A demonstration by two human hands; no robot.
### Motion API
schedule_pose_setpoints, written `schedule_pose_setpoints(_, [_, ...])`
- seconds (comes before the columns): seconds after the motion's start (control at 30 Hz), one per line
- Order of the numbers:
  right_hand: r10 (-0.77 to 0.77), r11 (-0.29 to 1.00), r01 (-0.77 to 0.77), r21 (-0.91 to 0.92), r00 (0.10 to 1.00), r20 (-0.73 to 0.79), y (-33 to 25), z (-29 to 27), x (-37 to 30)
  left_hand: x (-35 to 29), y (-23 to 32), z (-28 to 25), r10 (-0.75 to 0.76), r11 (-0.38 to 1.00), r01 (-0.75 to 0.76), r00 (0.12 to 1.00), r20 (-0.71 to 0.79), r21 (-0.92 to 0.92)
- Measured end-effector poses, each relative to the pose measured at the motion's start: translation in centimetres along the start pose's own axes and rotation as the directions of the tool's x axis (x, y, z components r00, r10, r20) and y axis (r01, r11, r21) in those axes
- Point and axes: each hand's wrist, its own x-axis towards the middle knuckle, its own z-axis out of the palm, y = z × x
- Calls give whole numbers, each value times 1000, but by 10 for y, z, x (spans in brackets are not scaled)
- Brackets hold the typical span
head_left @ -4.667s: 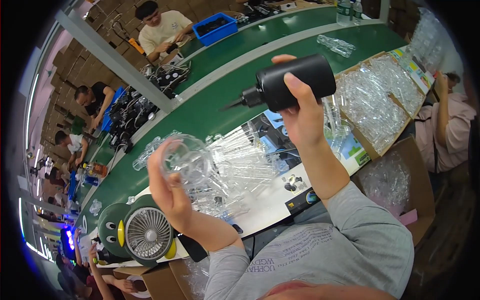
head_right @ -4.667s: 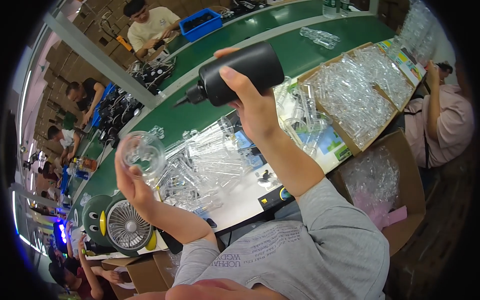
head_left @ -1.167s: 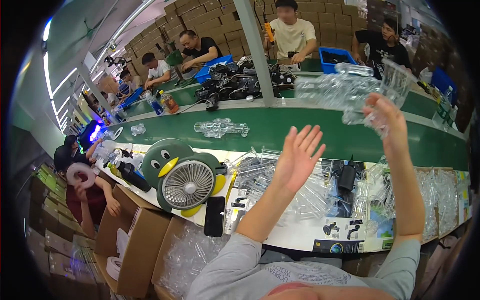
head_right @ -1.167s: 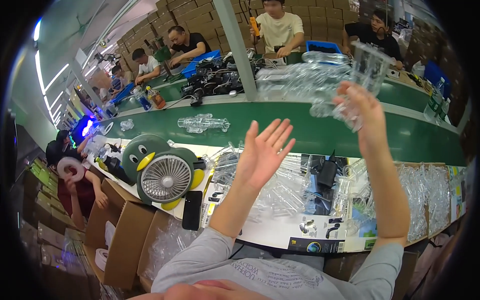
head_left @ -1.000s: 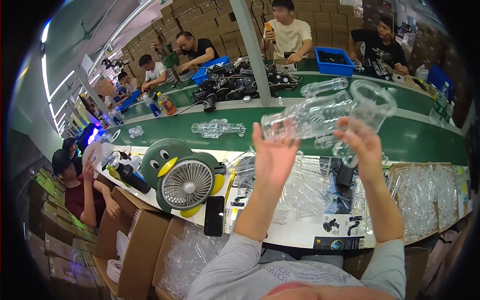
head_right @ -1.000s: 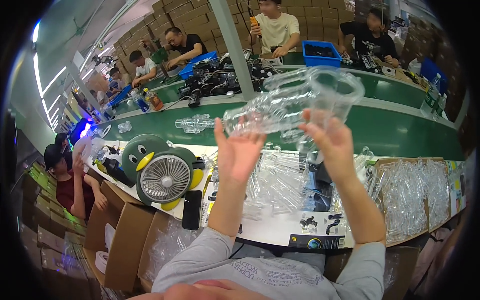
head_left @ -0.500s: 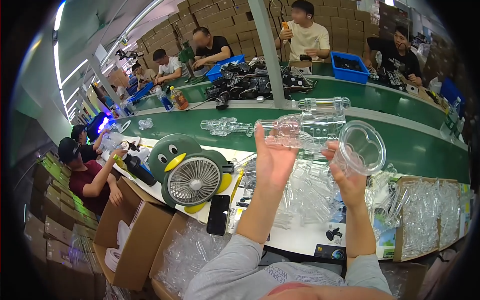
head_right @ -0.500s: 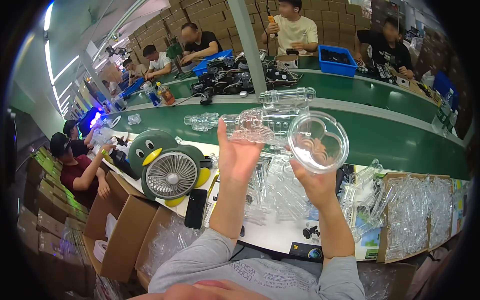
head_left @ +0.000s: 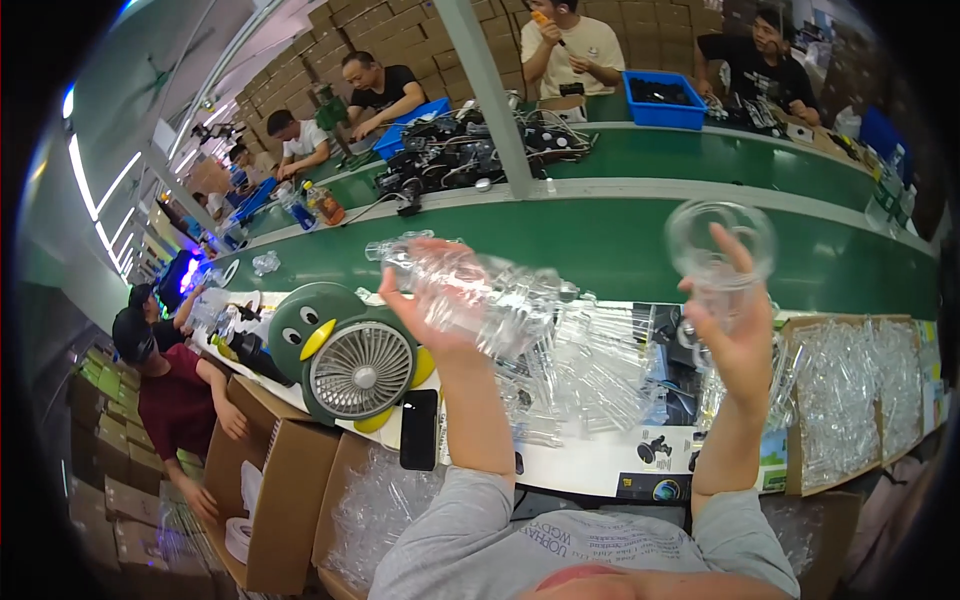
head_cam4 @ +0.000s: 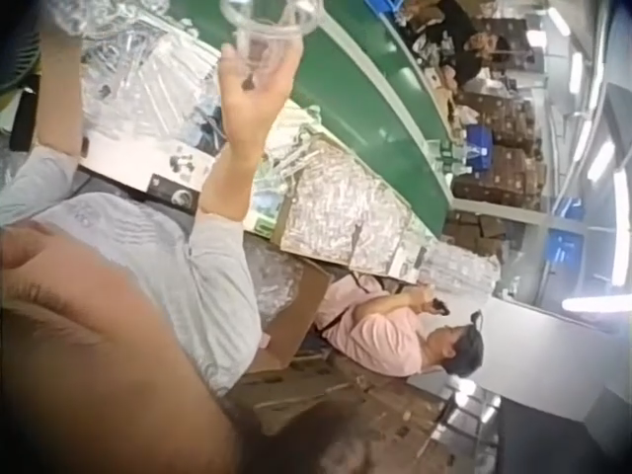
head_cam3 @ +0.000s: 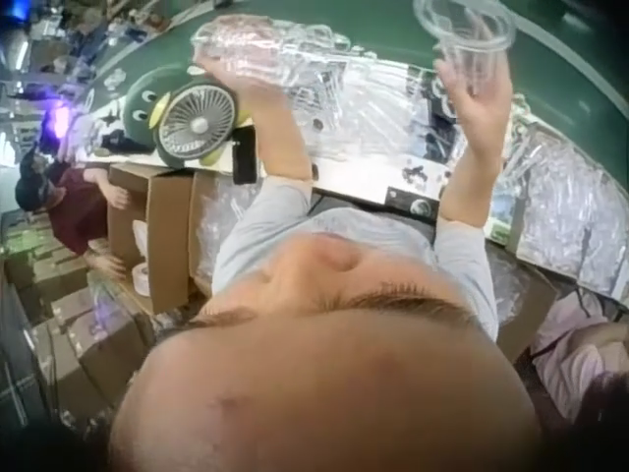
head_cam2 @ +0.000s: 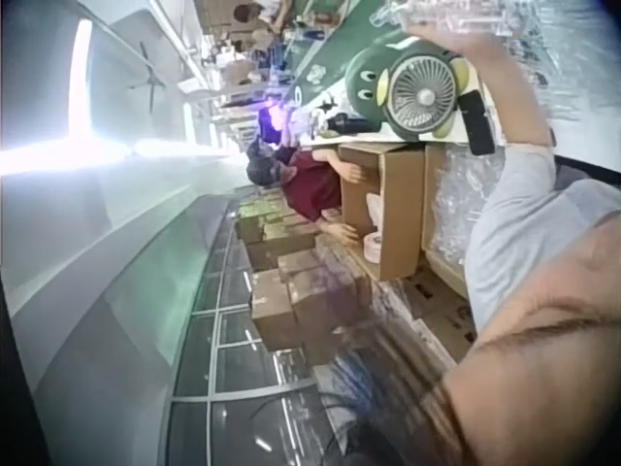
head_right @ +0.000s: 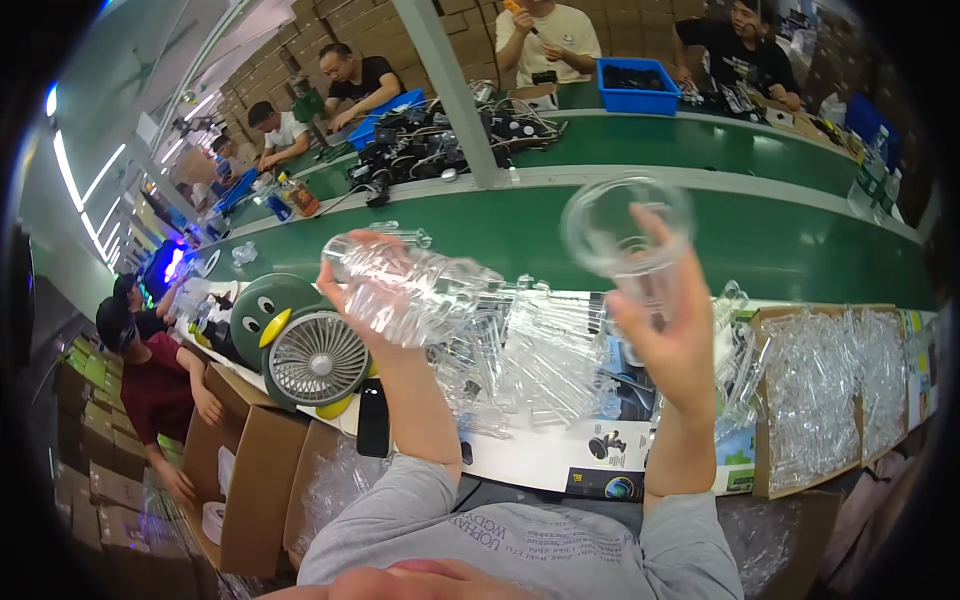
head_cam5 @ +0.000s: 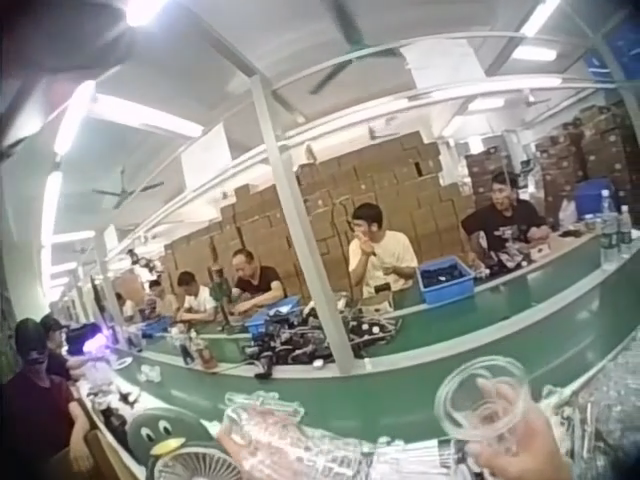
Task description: Assembling, cleaning, and inspecting large transparent plastic housing components on a factory assembly line.
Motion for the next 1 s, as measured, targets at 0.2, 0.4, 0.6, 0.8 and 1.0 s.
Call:
schedule_pose_setpoints(0.2, [14, 853, 148, -500, 952, 306, -16, 16, -7, 2, 5, 13, 121, 960, -69, 976, 181, -270])
schedule_pose_setpoints(0.4, [-28, 709, 321, -628, 902, 430, -20, 23, -19, -4, 10, 21, 230, 948, -138, 920, 317, -287])
schedule_pose_setpoints(0.6, [-2, 643, 361, -676, 883, 469, -20, 28, -26, -11, 9, 28, 251, 954, -151, 879, 407, -261])
schedule_pose_setpoints(0.8, [23, 675, 354, -648, 867, 498, -20, 29, -29, -14, 8, 30, 240, 955, -127, 862, 446, -268])
schedule_pose_setpoints(1.0, [47, 681, 349, -643, 856, 514, -21, 30, -30, -18, 6, 32, 254, 946, -129, 864, 434, -296])
